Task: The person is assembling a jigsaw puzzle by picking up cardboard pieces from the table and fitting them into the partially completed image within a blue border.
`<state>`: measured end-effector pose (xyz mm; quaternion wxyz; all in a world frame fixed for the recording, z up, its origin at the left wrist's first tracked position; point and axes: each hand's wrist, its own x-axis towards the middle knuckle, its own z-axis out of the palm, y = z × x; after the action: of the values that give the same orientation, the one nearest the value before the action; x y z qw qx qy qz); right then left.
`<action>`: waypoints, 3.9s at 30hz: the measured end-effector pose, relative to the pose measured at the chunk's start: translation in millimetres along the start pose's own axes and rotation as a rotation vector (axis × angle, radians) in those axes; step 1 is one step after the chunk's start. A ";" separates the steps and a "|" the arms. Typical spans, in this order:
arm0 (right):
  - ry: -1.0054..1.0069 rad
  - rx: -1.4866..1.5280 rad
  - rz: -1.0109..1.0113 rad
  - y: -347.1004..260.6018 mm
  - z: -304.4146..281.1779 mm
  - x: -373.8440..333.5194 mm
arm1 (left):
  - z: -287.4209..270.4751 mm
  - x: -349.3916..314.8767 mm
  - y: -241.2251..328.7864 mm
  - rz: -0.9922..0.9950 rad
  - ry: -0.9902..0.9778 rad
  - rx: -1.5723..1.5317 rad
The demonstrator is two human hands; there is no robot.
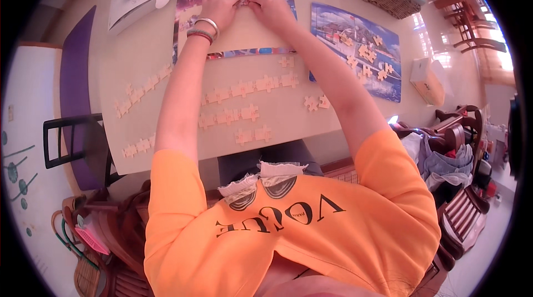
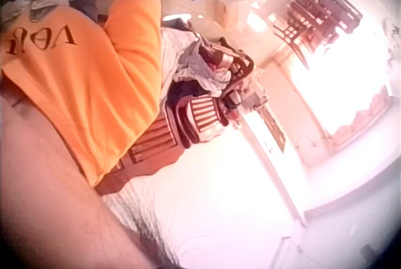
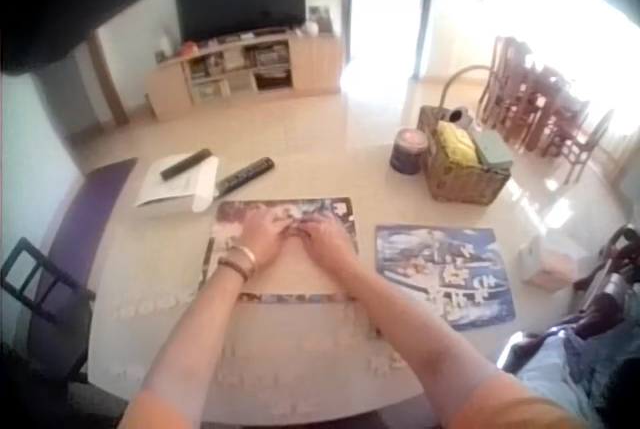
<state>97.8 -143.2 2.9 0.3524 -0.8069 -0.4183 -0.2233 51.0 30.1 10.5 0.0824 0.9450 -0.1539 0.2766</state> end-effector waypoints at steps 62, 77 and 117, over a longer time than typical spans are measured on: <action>-0.077 -0.053 0.014 -0.1 -0.3 -1.5 | -2.0 -7.9 13.7 -0.008 0.068 -0.248; 0.083 0.063 0.105 4.0 -1.4 -0.8 | -1.3 -5.4 17.4 -0.002 0.101 -0.211; 0.010 0.114 0.142 10.2 0.4 0.7 | -0.2 -7.3 16.1 0.023 0.071 -0.176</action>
<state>106.6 -146.6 -0.8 0.4148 -0.8120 -0.3702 -0.1775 39.7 16.9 7.7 0.1672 0.9219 -0.1854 0.2963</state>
